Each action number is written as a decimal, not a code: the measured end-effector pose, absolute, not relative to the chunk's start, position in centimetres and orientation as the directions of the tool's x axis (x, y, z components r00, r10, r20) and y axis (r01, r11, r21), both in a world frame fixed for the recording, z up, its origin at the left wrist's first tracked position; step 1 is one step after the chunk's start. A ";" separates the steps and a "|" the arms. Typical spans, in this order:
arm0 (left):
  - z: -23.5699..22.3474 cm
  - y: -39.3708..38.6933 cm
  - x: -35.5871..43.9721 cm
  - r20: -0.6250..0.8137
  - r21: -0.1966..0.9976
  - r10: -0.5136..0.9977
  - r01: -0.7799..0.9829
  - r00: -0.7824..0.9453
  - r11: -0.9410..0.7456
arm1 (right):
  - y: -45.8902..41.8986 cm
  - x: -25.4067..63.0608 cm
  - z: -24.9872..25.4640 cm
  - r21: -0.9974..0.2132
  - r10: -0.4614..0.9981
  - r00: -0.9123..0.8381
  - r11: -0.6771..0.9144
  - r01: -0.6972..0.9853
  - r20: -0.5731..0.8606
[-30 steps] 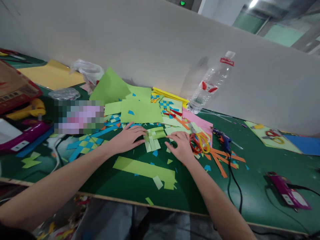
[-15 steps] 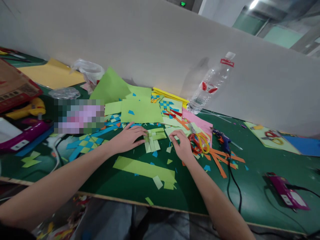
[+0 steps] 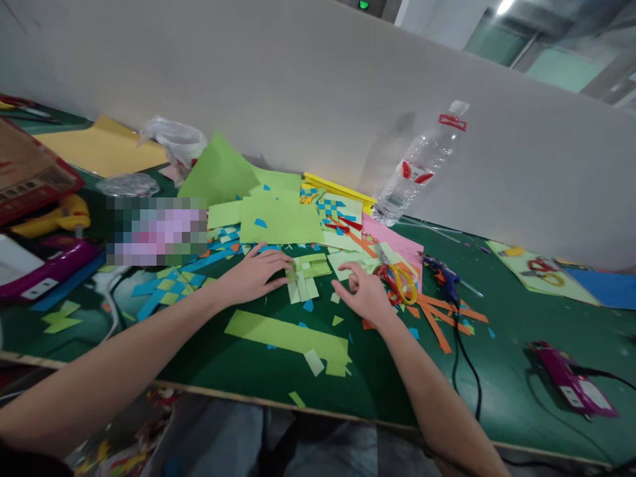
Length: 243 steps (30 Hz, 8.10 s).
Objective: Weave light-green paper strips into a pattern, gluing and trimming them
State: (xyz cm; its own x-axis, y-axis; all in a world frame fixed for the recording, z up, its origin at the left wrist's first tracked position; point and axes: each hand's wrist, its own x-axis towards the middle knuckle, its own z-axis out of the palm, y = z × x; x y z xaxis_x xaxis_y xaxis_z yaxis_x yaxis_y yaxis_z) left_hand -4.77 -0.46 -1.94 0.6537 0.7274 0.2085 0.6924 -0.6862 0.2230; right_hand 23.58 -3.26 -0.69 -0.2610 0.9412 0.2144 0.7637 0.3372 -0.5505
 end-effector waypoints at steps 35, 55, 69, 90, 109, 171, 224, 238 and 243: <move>-2.0 -0.4 -4.8 0.194 0.224 0.735 0.700 0.650 -0.678 | -2.6 24.3 -0.3 -0.938 0.932 -0.351 0.196 0.286 0.087; -1.9 -0.5 -4.8 0.184 0.223 0.739 0.705 0.648 -0.674 | -2.5 24.1 -1.0 -0.187 0.777 -0.388 0.532 0.826 0.496; -1.9 -0.5 -4.8 0.187 0.225 0.741 0.706 0.645 -0.671 | -1.5 25.0 -0.7 -0.955 0.966 0.078 0.227 0.190 0.245; -2.0 -0.2 -5.0 0.229 0.216 0.741 0.710 0.631 -0.671 | -3.2 24.1 -0.2 -0.304 0.794 -0.284 0.496 0.813 0.537; -2.1 -0.6 -4.4 0.173 0.231 0.675 0.637 0.717 -0.735 | -3.0 23.5 -1.3 -0.152 0.738 -0.516 0.625 0.766 0.435; -1.1 -1.0 -4.0 0.558 0.216 0.559 0.543 0.613 -0.811 | -4.5 21.6 -0.6 -0.269 0.542 -0.822 0.829 0.490 0.174; -1.3 -0.6 -4.7 0.637 0.188 0.608 0.669 0.475 -0.720 | -0.8 28.4 0.0 -0.180 0.868 0.017 0.084 0.980 0.496; -1.6 -0.4 -4.9 0.645 0.190 0.610 0.677 0.460 -0.711 | -2.7 23.2 -2.2 0.162 0.803 -0.413 0.381 0.910 0.429; -1.6 -0.4 -4.9 0.652 0.176 0.599 0.676 0.464 -0.715 | -3.0 23.4 -1.8 0.220 0.780 -0.442 0.384 0.897 0.442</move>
State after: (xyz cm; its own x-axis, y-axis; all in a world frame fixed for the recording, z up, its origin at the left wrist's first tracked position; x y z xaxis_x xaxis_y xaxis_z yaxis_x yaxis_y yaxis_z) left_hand -4.88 -0.42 -1.56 0.4639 0.5993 0.6524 0.6764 -0.7152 0.1760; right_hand 23.42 -2.96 -1.83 -0.4422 0.7802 0.4425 0.8969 0.3837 0.2198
